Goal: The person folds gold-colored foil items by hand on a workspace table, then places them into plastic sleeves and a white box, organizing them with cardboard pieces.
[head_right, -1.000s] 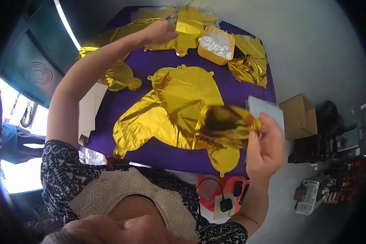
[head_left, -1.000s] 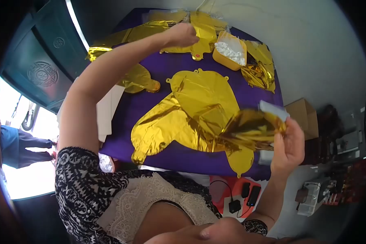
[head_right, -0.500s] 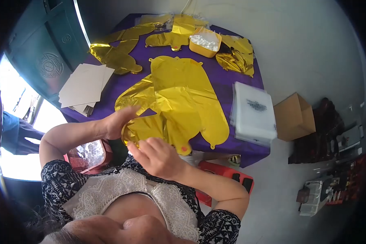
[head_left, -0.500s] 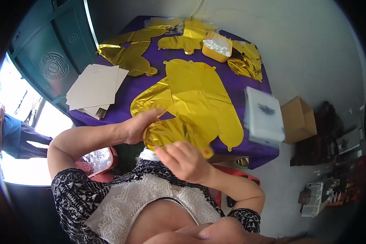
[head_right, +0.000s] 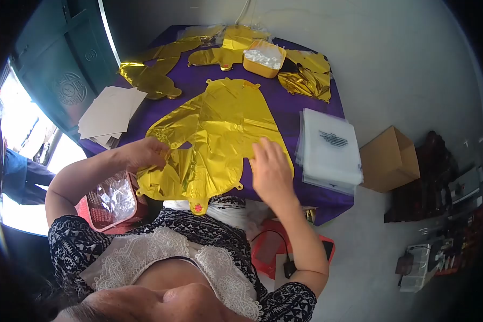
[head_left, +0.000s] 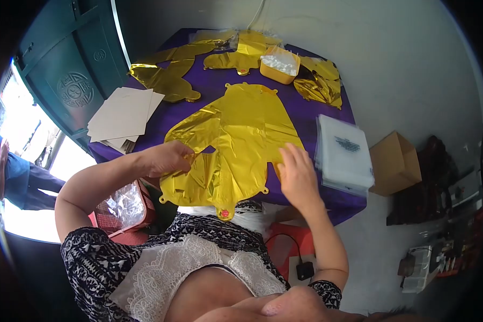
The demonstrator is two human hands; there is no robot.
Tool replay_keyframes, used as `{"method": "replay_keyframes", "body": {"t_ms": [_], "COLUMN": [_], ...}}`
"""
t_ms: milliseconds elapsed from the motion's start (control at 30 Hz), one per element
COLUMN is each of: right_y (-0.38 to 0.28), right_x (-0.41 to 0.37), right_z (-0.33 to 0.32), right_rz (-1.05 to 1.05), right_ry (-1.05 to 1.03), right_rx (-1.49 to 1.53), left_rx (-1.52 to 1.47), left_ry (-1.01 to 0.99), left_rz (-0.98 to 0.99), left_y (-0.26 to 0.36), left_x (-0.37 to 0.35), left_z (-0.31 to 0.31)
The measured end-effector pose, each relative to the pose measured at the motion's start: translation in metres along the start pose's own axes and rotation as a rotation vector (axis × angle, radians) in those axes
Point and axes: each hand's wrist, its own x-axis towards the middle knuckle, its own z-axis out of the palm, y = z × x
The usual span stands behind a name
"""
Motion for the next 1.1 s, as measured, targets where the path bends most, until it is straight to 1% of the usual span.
{"method": "replay_keyframes", "body": {"t_ms": [67, 167, 267, 367, 467, 667, 733, 833, 1033, 1100], "right_y": [0.025, 0.041, 0.043, 0.05, 0.043, 0.036, 0.036, 0.037, 0.038, 0.038], "right_x": [-0.008, -0.016, -0.015, -0.013, -0.016, -0.021, -0.023, -0.024, -0.025, -0.025], "right_z": [0.001, 0.002, 0.0, 0.002, -0.001, -0.002, 0.0, -0.001, -0.004, -0.004], "right_rz": [0.078, 0.057, 0.061, 0.052, 0.075, 0.057, 0.023, 0.002, -0.008, -0.011], "right_ry": [-0.132, -0.229, -0.236, -0.236, -0.255, -0.237, -0.205, -0.187, -0.197, -0.199], "right_rx": [-0.107, -0.133, -0.137, -0.149, -0.138, -0.175, -0.205, -0.222, -0.232, -0.232], "left_rx": [0.043, -0.007, 0.049, 0.09, 0.143, 0.245, 0.28, 0.284, 0.267, 0.25], "left_ry": [0.021, 0.041, 0.05, 0.025, 0.02, -0.017, -0.011, 0.006, 0.016, 0.031], "left_rz": [-0.01, 0.02, 0.017, -0.021, 0.0, 0.033, 0.037, 0.058, 0.019, 0.037], "left_y": [0.011, 0.016, 0.025, 0.022, 0.023, 0.017, 0.017, 0.012, 0.008, 0.004], "left_x": [0.003, 0.01, 0.013, 0.026, 0.02, 0.021, 0.021, 0.022, 0.021, 0.024], "left_z": [0.001, 0.003, 0.004, -0.003, 0.0, -0.007, -0.009, -0.011, -0.012, -0.013]}}
